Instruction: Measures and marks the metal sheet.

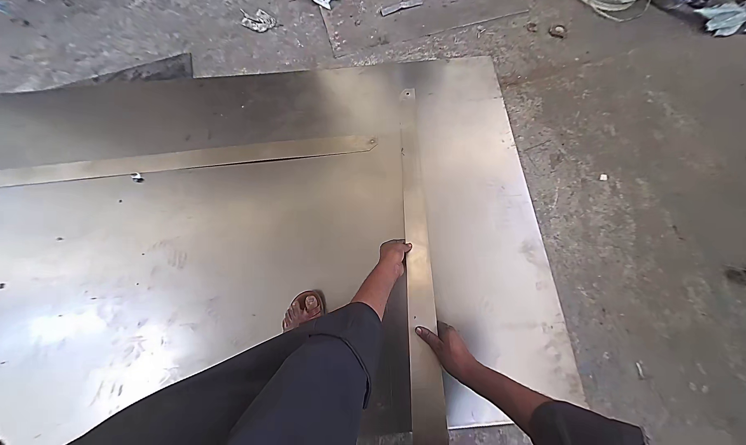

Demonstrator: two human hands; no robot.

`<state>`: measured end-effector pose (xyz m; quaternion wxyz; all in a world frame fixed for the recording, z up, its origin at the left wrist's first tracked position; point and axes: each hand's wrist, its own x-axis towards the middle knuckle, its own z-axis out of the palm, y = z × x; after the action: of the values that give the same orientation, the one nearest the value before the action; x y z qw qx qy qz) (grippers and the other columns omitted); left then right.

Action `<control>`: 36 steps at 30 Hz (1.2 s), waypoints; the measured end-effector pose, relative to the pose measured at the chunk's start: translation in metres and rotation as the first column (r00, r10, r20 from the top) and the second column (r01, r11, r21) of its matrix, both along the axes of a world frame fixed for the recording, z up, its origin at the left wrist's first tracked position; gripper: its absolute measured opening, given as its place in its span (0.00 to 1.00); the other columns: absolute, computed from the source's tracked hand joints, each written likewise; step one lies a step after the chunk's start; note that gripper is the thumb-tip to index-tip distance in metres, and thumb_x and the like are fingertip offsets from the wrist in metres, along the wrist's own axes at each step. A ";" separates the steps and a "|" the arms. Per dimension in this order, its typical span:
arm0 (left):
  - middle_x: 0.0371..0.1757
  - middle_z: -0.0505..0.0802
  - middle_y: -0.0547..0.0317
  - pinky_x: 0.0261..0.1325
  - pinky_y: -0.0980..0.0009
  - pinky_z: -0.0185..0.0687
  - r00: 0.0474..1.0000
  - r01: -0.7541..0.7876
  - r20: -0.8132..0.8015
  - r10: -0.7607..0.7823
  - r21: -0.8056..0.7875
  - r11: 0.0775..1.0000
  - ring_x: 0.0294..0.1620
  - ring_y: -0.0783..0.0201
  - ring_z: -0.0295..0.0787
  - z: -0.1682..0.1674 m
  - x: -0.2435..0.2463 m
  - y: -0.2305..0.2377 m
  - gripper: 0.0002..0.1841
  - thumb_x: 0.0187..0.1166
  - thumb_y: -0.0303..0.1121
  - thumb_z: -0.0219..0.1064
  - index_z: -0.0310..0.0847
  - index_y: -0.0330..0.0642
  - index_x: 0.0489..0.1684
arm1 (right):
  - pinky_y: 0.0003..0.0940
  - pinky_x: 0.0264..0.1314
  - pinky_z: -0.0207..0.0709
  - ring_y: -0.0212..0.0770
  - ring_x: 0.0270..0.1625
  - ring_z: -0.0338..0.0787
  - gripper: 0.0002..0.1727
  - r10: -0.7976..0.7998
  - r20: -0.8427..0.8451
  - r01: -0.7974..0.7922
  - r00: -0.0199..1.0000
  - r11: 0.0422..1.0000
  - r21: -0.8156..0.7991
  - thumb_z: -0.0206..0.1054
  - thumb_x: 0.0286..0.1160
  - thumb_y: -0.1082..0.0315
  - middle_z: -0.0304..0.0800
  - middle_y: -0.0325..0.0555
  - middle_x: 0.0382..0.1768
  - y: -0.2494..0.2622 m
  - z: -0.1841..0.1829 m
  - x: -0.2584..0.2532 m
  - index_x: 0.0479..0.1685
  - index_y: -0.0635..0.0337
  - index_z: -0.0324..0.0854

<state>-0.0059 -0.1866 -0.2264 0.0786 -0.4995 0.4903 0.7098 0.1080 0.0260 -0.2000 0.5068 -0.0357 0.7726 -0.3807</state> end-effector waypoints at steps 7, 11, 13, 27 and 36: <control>0.71 0.85 0.40 0.69 0.52 0.83 1.000 0.012 -0.019 -0.009 0.153 0.988 0.68 0.51 0.85 -0.012 0.005 0.009 0.23 0.89 0.35 0.62 0.70 0.33 0.78 | 0.52 0.66 0.81 0.48 0.56 0.92 0.31 -0.020 -0.021 0.021 1.000 0.999 0.043 0.64 0.83 0.39 0.93 0.54 0.51 0.020 -0.007 0.002 0.61 0.61 0.85; 0.66 0.87 0.42 0.66 0.53 0.85 0.998 0.063 -0.022 -0.062 0.092 0.994 0.65 0.52 0.87 -0.017 -0.007 0.015 0.19 0.88 0.29 0.61 0.74 0.35 0.74 | 0.48 0.49 0.78 0.44 0.39 0.86 0.28 -0.099 0.006 0.099 0.995 0.995 0.029 0.67 0.81 0.40 0.86 0.50 0.33 0.034 -0.020 -0.002 0.41 0.62 0.84; 0.65 0.87 0.42 0.65 0.53 0.85 0.997 0.074 -0.024 -0.073 0.069 0.995 0.63 0.53 0.87 -0.018 -0.005 0.014 0.17 0.88 0.27 0.60 0.74 0.36 0.73 | 0.36 0.36 0.69 0.35 0.29 0.74 0.25 -0.155 0.070 0.153 0.986 0.988 0.029 0.70 0.81 0.45 0.77 0.43 0.28 0.040 -0.022 0.000 0.38 0.62 0.81; 0.65 0.88 0.38 0.66 0.48 0.87 0.986 0.061 -0.143 -0.082 -0.149 0.987 0.65 0.48 0.88 0.078 -0.061 -0.040 0.31 0.76 0.42 0.78 0.74 0.32 0.72 | 0.39 0.42 0.74 0.35 0.34 0.80 0.18 -0.224 -0.126 0.216 0.966 0.973 -0.075 0.76 0.74 0.51 0.83 0.40 0.31 0.003 -0.019 -0.047 0.42 0.59 0.85; 0.54 0.91 0.45 0.48 0.61 0.93 0.964 0.238 -0.024 -0.265 -0.370 0.898 0.45 0.58 0.94 0.203 -0.029 -0.183 0.23 0.79 0.22 0.68 0.70 0.38 0.73 | 0.33 0.40 0.76 0.31 0.32 0.82 0.15 -0.329 -0.024 0.295 0.944 0.873 -0.388 0.72 0.79 0.55 0.85 0.38 0.28 -0.122 0.032 -0.032 0.41 0.59 0.89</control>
<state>-0.0346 -0.3699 -0.0230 0.0577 -0.4113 0.6760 0.6087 0.0764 -0.0960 -0.1684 0.3872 -0.0249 0.7016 -0.5977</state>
